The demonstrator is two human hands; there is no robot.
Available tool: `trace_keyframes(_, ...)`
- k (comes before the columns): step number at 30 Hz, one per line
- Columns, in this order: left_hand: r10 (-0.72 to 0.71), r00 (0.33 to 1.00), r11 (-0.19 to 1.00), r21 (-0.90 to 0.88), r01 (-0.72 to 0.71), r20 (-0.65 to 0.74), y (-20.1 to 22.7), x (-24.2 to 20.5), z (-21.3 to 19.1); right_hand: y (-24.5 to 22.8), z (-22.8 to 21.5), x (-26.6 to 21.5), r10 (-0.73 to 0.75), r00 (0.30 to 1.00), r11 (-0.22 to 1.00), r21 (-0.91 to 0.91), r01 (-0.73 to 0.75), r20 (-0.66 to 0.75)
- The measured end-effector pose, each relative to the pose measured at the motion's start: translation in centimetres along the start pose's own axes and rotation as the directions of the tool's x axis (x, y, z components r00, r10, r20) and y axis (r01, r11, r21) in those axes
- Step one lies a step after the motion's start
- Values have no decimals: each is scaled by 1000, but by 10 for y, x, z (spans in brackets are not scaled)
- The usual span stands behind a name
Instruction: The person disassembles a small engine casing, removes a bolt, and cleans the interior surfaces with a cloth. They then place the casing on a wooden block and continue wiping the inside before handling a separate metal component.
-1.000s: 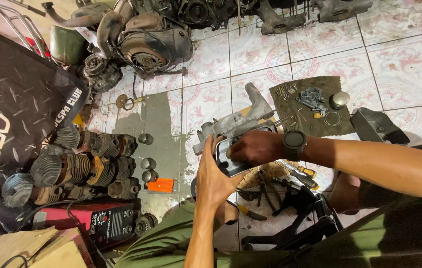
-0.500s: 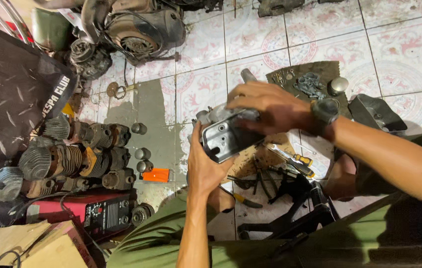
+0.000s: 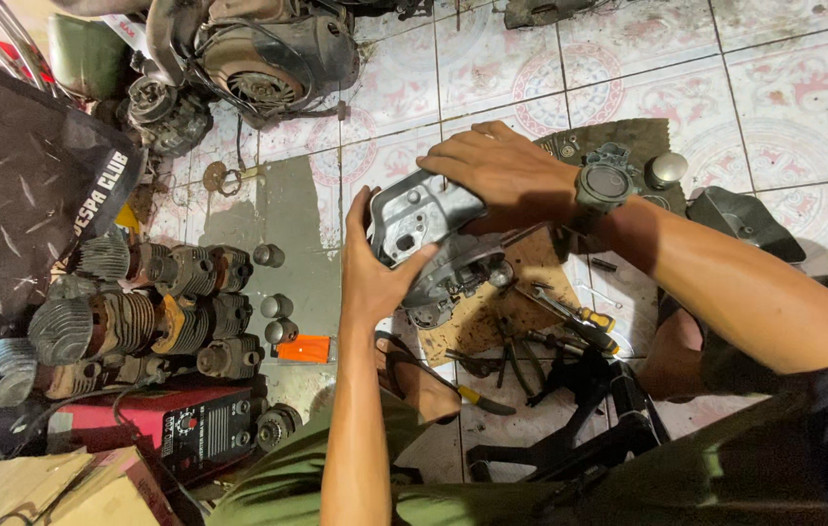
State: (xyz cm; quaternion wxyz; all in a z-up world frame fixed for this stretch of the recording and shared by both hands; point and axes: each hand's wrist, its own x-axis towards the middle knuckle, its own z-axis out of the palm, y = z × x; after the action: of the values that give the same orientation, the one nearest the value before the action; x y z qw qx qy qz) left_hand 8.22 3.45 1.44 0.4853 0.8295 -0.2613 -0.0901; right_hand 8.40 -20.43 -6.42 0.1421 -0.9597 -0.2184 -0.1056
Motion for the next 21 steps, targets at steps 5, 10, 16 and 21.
trace_keyframes(5,-67,998,996,-53,66,-16,-22,18,-5,10,18,-1,58,998,994,92,-55,-27)
trace_keyframes(10,-247,969,969,38,246,20,-45,27,-1,18,24,-3,66,997,998,-7,-67,-39)
trace_keyframes(16,-357,926,934,54,353,122,-62,31,7,29,42,-5,54,999,996,65,-54,6)
trace_keyframes(21,-360,923,929,-34,367,133,-96,32,12,35,54,-4,49,997,983,172,-58,55)
